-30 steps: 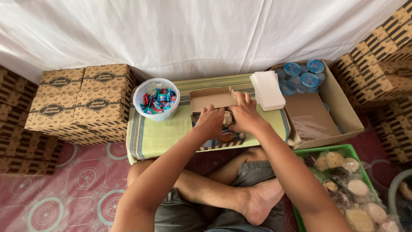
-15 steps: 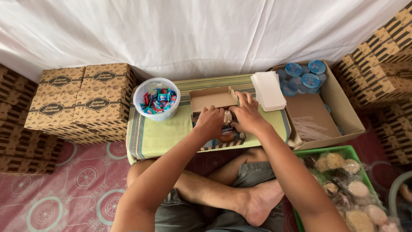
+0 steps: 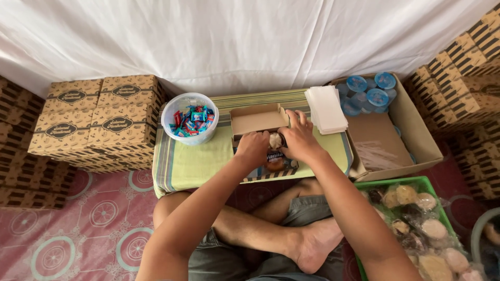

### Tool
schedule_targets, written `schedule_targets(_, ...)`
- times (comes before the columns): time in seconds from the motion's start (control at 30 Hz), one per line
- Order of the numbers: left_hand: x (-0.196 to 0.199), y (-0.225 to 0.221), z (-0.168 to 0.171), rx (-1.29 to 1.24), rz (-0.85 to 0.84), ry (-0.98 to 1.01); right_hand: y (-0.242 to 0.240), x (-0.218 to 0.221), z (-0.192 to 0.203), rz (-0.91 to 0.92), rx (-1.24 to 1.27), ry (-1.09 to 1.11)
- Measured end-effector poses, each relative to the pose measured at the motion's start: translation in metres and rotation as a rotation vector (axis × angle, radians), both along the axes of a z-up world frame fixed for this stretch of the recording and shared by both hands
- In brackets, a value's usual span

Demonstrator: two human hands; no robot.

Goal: Assembling a cardboard snack box, adding a paper liner, and filling it with packaged snacks and candies.

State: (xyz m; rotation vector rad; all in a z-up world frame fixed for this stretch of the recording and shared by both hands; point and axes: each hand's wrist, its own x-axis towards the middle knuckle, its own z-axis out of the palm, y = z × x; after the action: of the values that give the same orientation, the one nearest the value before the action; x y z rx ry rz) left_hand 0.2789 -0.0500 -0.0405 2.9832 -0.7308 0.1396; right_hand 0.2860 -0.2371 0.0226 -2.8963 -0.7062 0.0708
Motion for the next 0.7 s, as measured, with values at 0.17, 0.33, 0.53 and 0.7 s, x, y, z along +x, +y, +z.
schedule_targets(0.17,-0.001,0.001,0.004,-0.007,0.015,0.019,0.000,0.001,-0.002,-0.012,-0.001,0.001)
schedule_targets(0.33,0.006,0.005,-0.003,-0.129,0.028,0.134,0.004,0.004,-0.009,-0.003,0.003,-0.035)
schedule_targets(0.53,-0.019,0.026,0.021,-0.379,-0.117,-0.106,-0.010,-0.006,-0.005,-0.021,0.182,-0.081)
schedule_targets(0.7,-0.014,0.100,0.042,-0.577,0.161,-0.216,-0.061,-0.021,-0.040,0.072,0.537,-0.307)
